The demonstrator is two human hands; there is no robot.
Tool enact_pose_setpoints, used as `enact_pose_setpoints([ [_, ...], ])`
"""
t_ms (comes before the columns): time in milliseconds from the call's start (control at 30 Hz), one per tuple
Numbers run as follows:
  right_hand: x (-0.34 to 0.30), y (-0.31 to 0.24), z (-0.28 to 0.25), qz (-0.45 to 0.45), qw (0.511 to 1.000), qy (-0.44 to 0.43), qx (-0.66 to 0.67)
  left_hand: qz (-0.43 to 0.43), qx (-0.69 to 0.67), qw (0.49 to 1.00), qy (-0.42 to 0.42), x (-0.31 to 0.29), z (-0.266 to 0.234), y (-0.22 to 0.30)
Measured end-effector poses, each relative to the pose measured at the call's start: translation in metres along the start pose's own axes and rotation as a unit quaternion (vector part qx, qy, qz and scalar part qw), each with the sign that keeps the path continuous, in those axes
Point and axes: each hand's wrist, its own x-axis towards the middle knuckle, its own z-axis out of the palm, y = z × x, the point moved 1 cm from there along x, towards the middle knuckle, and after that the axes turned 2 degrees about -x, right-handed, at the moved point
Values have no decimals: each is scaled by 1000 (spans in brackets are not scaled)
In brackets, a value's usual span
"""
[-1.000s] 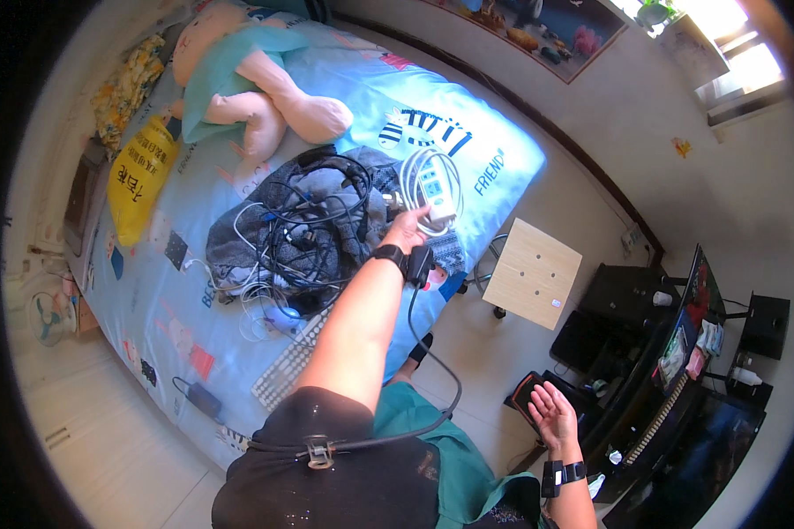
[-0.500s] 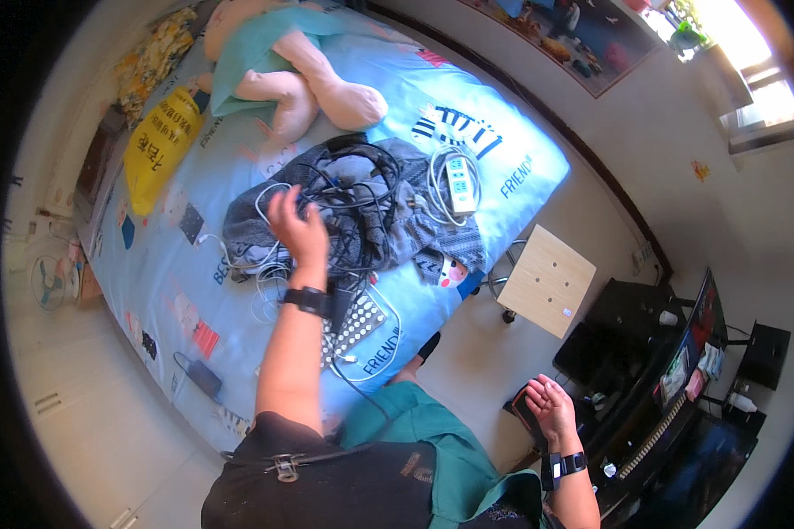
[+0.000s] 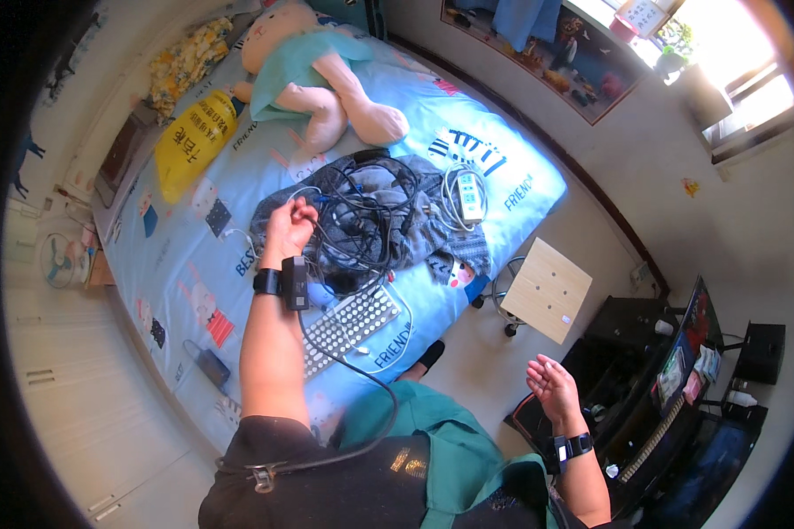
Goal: The person picks up a power strip and places it on a bed, then sorts through various cables and a keyboard. They pick up a computer monitor and connect multiple cables to its rear ports.
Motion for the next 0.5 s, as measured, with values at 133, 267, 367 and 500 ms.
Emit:
enact_pose_setpoints([
  [133, -17, 3, -4, -12, 1000, -3, 1, 3, -54, 997, -61, -49, 54, 22],
  [267, -31, 8, -18, -30, 999, -14, 11, 84, -9, 988, -129, -101, 94, 56],
  [367, -45, 14, -29, -46, 998, -15, 28, 98, 7, 976, -196, -137, 117, 72],
  [500, -63, 25, -46, -57, 997, -12, 42, 160, 41, 949, -267, -191, 149, 85],
])
